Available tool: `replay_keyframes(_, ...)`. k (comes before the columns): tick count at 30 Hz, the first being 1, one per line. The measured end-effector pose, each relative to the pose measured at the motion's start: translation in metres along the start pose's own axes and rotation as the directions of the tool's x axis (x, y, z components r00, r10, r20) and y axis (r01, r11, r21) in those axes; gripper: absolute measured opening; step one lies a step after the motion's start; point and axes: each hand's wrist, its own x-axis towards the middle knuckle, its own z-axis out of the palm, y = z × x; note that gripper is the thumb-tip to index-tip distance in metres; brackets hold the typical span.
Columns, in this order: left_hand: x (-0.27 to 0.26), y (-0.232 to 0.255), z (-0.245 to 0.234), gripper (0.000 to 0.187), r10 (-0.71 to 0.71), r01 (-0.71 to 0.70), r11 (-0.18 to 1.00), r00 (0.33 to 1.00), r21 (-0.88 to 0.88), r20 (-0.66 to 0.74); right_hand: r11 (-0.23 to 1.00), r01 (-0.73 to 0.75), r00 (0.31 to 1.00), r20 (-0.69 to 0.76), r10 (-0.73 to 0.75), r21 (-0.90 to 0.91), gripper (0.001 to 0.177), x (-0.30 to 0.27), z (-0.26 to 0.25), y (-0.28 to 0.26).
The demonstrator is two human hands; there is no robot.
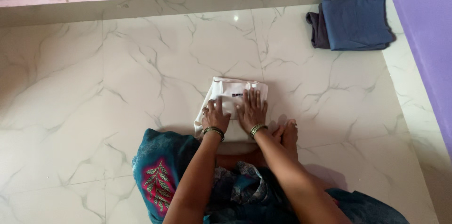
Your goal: The person folds a white shirt and places it on a shelf. Then the person folds a pair of white trousers on the floor.
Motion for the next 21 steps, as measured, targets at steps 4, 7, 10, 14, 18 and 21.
replay_keyframes(4,0.006,0.005,-0.012,0.091,-0.038,0.036,0.999,0.996,0.021,0.084,0.999,-0.047,0.994,0.094,0.049,-0.026,0.073,0.015,-0.010,0.001)
replay_keyframes(7,0.016,0.007,-0.019,0.093,-0.069,0.066,0.998,0.987,0.024,0.144,0.998,-0.042,0.994,0.099,0.046,-0.043,0.075,0.018,-0.015,0.003)
replay_keyframes(10,0.024,0.007,-0.019,0.099,-0.066,0.064,0.998,0.985,0.017,0.158,0.997,-0.040,0.990,0.131,0.050,-0.073,0.075,0.026,-0.021,0.004)
replay_keyframes(14,0.028,0.002,-0.016,0.108,-0.036,0.044,0.998,0.980,-0.036,0.197,0.996,0.005,0.984,0.179,0.011,-0.084,0.074,0.044,-0.034,0.010)
replay_keyframes(18,0.033,-0.007,-0.015,0.126,0.033,-0.029,0.999,0.969,-0.021,0.245,0.996,-0.004,0.985,0.169,0.018,-0.086,0.073,0.051,-0.038,0.013)
replay_keyframes(21,0.037,-0.011,-0.002,0.132,0.015,-0.013,1.000,0.966,-0.008,0.257,0.990,-0.026,0.995,0.088,0.039,-0.136,0.072,0.043,-0.025,0.001)
